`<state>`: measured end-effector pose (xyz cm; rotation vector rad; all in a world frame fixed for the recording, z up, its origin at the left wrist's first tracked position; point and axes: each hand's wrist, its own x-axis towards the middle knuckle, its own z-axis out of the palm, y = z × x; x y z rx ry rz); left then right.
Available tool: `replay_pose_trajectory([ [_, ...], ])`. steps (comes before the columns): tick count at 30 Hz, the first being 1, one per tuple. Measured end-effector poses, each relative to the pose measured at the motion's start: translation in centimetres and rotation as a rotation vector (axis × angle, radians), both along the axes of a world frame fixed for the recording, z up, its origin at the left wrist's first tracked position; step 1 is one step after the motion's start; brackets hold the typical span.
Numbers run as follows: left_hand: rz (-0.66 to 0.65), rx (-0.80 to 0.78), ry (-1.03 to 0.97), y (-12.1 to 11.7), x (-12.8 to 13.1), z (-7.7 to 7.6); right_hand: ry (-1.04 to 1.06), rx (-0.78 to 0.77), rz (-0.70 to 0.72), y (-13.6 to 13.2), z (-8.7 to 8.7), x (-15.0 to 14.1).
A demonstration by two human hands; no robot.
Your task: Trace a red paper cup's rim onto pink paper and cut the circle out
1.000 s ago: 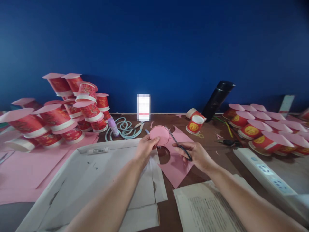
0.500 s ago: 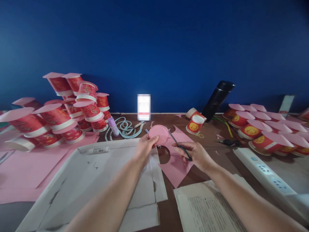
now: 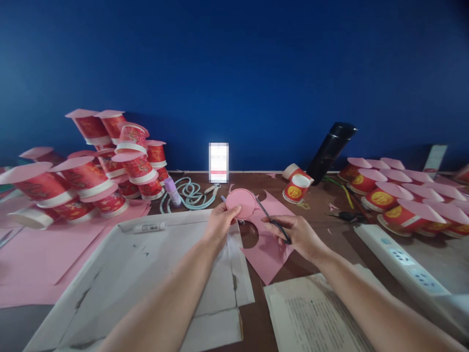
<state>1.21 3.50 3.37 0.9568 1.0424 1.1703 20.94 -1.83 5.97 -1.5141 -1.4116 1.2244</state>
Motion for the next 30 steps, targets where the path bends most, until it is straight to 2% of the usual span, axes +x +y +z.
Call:
replay_pose_trajectory([
  [18,0.012,0.009,-0.002,-0.16,-0.04,0.27,-0.010,0.012,-0.007,-0.11,-0.11,0.02],
  [30,0.012,0.027,0.015,0.10,-0.11,-0.25,0.023,-0.010,-0.031,0.04,-0.23,-0.13],
])
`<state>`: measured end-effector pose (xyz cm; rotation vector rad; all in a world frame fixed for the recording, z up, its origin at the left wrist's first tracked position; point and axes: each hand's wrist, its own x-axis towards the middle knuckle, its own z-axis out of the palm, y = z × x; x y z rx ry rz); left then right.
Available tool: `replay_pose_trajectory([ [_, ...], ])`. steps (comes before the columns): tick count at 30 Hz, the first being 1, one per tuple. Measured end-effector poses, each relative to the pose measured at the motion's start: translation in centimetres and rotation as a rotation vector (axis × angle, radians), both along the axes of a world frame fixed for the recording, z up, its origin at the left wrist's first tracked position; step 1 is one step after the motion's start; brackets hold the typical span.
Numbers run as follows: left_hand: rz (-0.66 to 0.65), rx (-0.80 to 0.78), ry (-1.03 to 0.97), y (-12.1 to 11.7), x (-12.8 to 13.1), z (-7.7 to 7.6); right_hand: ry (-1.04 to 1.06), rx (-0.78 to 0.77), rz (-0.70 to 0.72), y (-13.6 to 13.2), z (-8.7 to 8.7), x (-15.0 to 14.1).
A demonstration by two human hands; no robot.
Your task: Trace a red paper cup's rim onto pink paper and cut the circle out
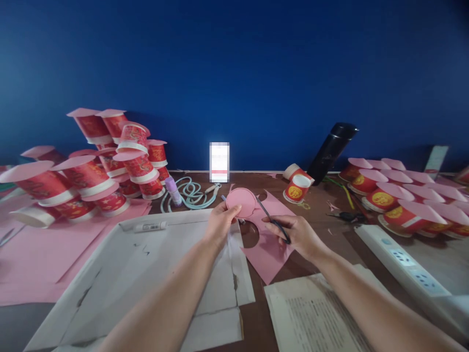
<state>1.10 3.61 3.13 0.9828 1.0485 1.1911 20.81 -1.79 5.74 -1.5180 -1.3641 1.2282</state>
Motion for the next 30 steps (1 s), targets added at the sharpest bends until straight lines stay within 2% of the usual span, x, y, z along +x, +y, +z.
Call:
replay_pose_trajectory([
  [7,-0.012,-0.018,0.018,-0.15,-0.06,0.14,-0.017,0.017,-0.011,0.27,-0.31,0.42],
  [12,0.006,-0.044,0.024,-0.35,0.13,0.48,-0.001,-0.025,0.024,0.12,-0.07,0.31],
  [21,-0.015,-0.060,0.002,-0.08,0.25,-0.17,0.002,-0.029,0.031,0.08,0.13,0.16],
  [30,-0.028,-0.060,-0.018,-0.27,0.30,0.08,-0.002,-0.009,0.047,0.15,-0.36,0.41],
])
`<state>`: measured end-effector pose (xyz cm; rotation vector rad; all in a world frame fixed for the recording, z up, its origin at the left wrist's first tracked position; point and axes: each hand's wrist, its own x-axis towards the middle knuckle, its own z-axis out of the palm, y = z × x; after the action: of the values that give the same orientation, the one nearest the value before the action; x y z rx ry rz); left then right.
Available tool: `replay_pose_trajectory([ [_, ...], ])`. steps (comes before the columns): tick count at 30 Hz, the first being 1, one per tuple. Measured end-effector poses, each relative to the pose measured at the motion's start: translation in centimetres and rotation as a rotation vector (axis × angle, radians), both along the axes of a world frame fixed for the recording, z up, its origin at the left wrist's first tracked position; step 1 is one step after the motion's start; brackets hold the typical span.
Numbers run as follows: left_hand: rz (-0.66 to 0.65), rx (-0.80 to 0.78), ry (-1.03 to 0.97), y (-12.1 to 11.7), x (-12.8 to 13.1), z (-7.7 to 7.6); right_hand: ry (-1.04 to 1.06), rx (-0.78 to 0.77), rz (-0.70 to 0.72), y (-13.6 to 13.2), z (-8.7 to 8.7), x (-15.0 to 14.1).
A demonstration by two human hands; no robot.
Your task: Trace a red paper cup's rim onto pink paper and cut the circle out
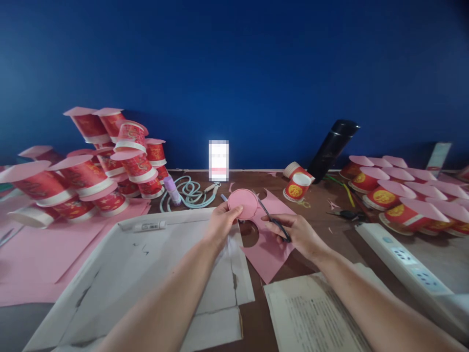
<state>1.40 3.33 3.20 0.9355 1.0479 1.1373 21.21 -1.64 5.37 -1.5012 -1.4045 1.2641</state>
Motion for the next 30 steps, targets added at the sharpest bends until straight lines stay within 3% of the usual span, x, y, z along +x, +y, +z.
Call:
replay_pose_trajectory([
  [30,-0.019,0.019,-0.008,-0.27,-0.08,0.26,-0.040,0.010,-0.017,-0.40,0.61,-0.25],
])
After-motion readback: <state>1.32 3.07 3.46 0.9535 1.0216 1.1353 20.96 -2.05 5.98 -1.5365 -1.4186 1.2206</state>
